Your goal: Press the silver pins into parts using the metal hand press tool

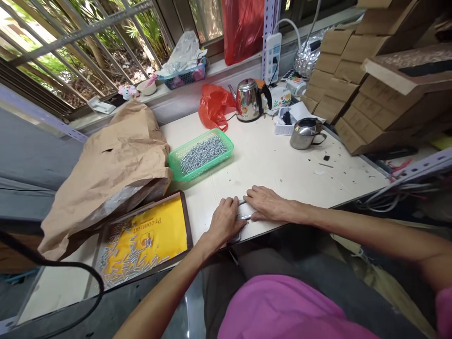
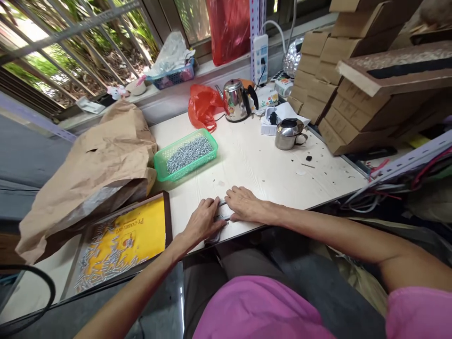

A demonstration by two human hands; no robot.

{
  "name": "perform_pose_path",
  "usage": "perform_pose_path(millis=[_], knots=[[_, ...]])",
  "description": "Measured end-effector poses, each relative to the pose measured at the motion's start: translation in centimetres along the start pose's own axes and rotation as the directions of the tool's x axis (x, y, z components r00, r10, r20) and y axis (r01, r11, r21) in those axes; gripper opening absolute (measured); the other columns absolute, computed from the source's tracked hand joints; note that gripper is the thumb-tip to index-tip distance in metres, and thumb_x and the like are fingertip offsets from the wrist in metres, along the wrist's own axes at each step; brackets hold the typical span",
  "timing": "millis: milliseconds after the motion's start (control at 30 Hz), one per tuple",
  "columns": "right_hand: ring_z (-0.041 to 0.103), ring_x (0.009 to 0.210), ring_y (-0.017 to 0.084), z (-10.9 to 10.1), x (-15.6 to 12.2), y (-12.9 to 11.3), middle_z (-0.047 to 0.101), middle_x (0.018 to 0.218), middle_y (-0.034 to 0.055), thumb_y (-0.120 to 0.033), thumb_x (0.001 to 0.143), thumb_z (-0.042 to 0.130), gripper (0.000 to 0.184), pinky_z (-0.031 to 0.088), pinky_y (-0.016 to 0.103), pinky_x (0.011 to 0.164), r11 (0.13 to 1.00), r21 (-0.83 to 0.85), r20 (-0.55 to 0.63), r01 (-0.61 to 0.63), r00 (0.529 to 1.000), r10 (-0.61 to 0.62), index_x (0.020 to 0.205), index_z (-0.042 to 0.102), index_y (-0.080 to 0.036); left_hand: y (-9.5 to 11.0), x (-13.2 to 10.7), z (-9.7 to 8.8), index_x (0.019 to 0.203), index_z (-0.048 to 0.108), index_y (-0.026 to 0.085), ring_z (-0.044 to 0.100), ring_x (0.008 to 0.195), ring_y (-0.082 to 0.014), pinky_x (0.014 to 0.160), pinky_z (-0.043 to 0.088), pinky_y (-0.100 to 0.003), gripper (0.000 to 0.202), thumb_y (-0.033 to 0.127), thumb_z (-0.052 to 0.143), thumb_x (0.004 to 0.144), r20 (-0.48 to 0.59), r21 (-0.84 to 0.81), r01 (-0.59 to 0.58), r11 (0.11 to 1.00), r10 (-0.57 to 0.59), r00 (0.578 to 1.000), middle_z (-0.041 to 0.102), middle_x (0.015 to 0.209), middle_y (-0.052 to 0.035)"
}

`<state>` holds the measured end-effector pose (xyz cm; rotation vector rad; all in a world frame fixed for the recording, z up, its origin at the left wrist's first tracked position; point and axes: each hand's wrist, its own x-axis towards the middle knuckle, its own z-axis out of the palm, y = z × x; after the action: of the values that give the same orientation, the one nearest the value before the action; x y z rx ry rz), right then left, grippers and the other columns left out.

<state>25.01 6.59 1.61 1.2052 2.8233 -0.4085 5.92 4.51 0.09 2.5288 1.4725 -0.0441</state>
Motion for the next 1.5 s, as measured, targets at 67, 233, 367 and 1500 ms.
perform_pose_path(millis=[67,233,367,1500], knots=[[0.052,0.100,0.025,0.6,0.2,0.3,0.060,0.103,0.0134,-0.031,0.083,0.068,0.029,0.040,0.034,0.082,1.000,0.006,0.000,0.024,1.000,-0.024,0.102,0.062,-0.010,0.2,0.1,-0.1,0.113,0.058,0.015,0.054,0.100,-0.0270,0.082,0.048,-0.037,0.038,0.033,0.065,0.080,0.022,0.010,-0.009,1.000,0.009,1.000,0.059,0.105,-0.0117],[0.055,0.090,0.020,3.0,0.5,0.7,0.062,0.092,0.0086,-0.026,0.091,0.059,0.014,0.038,0.030,0.076,0.994,0.058,-0.074,0.094,0.993,-0.090,0.093,0.063,-0.013,0.6,-0.1,0.1,0.096,0.063,0.017,0.055,0.094,-0.0235,0.078,0.048,-0.034,0.016,0.029,0.056,0.088,0.017,-0.037,-0.019,0.999,0.020,1.000,0.061,0.095,-0.0084],[0.054,0.086,0.019,3.6,0.6,0.9,0.061,0.088,0.0068,-0.030,0.089,0.062,0.015,0.038,0.030,0.074,0.996,0.053,-0.129,0.074,0.989,-0.066,0.091,0.064,-0.015,0.4,-0.4,0.5,0.095,0.064,0.018,0.056,0.092,-0.0227,0.078,0.049,-0.034,0.015,0.029,0.056,0.089,-0.011,-0.050,-0.005,0.999,0.005,1.000,0.062,0.092,-0.0071],[0.049,0.086,0.018,3.0,6.3,3.1,0.061,0.093,0.0043,-0.017,0.094,0.048,0.014,0.031,0.030,0.069,0.998,-0.020,-0.196,0.066,0.978,-0.069,0.086,0.060,-0.018,-1.6,-9.0,1.5,0.071,0.061,0.018,0.058,0.063,-0.0148,0.063,0.042,-0.026,0.027,0.036,0.049,0.087,-0.300,-0.475,0.368,0.799,-0.540,0.786,0.061,0.072,-0.0027]])
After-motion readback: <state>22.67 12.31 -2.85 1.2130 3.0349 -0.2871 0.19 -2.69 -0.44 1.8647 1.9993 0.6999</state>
